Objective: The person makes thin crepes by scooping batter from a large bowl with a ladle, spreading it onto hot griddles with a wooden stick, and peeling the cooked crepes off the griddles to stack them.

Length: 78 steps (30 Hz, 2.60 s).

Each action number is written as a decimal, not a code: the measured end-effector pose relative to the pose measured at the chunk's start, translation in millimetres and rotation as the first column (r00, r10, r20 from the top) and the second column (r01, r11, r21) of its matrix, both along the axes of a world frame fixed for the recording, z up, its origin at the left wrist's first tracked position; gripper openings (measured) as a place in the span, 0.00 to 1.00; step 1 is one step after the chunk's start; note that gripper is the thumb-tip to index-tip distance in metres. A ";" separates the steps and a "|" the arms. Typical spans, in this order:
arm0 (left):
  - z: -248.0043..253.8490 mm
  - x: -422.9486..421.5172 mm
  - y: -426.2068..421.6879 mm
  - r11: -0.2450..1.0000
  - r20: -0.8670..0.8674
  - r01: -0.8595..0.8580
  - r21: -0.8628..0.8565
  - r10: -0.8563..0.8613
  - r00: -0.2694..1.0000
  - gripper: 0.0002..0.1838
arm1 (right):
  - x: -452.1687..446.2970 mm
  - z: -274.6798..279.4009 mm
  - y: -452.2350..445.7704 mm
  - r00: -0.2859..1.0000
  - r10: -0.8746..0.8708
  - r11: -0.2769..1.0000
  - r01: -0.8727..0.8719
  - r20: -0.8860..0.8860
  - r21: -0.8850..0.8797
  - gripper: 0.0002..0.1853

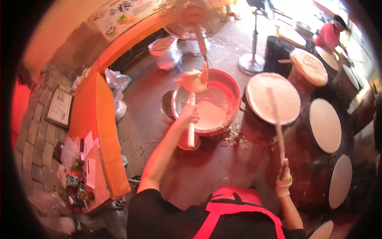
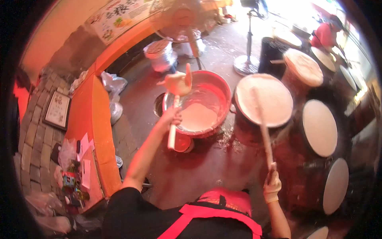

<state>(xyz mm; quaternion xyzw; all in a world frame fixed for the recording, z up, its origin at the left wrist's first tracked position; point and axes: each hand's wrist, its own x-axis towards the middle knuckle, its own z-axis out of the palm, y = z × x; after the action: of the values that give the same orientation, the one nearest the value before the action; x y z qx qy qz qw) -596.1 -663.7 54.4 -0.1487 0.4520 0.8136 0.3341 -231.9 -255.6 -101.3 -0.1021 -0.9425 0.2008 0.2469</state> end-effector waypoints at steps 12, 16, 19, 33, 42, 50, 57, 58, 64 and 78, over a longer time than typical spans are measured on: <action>71.9 159.9 315.6 0.720 0.714 0.325 0.614 -0.682 0.162 0.13 | 281.3 26.2 59.6 0.724 -0.571 -0.006 0.467 0.387 -0.884 0.21; 84.2 269.7 502.7 0.542 0.619 0.502 0.674 -0.785 0.017 0.07 | 366.1 35.4 132.2 0.709 -0.683 0.106 0.332 0.174 -0.937 0.27; 82.3 349.0 656.0 0.273 0.438 0.784 0.558 -0.899 0.001 0.06 | 410.1 71.0 214.0 0.781 -0.619 0.595 0.399 -0.082 -0.697 0.27; -27.3 643.8 893.2 0.391 -0.597 0.508 -0.768 -0.724 -0.345 0.12 | 522.3 32.2 375.6 0.519 -0.814 -0.191 0.184 0.260 -0.964 0.24; -79.5 683.8 939.8 0.562 -0.579 0.786 -0.256 -0.741 0.341 0.06 | 466.2 -35.6 381.4 0.326 -0.944 0.187 0.651 0.049 -0.735 0.27; 97.3 588.7 960.6 0.214 -0.574 0.916 0.340 -0.724 0.382 0.17 | 420.5 -2.2 468.2 0.317 -0.944 -0.203 -0.354 0.087 -0.913 0.24; 43.6 491.0 820.1 0.354 -0.335 0.909 -0.218 -0.902 0.271 0.10 | 353.8 -26.4 383.4 0.005 -1.000 0.019 -0.619 -0.028 -0.785 0.24; 22.3 480.5 799.7 0.326 -0.266 0.917 -0.229 -0.927 0.263 0.11 | 341.1 -26.7 389.2 0.011 -0.998 -0.059 -0.585 0.065 -0.809 0.24; -21.7 457.8 708.3 0.443 -0.090 0.803 -0.398 -0.890 0.446 0.12 | 281.9 -25.7 525.8 -0.098 -0.973 -0.181 -0.237 0.208 -0.955 0.12; -75.1 389.1 668.1 0.433 0.099 0.840 -0.325 -0.868 0.486 0.07 | 337.4 -16.7 412.2 0.079 -0.977 -0.206 -0.084 0.200 -0.975 0.24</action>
<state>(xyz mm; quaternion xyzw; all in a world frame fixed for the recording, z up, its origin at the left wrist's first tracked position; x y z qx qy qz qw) -207.1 4.4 -20.7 0.0807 0.6074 0.4497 0.6499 105.5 156.6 -118.0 -0.5776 -0.1334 0.5637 0.5752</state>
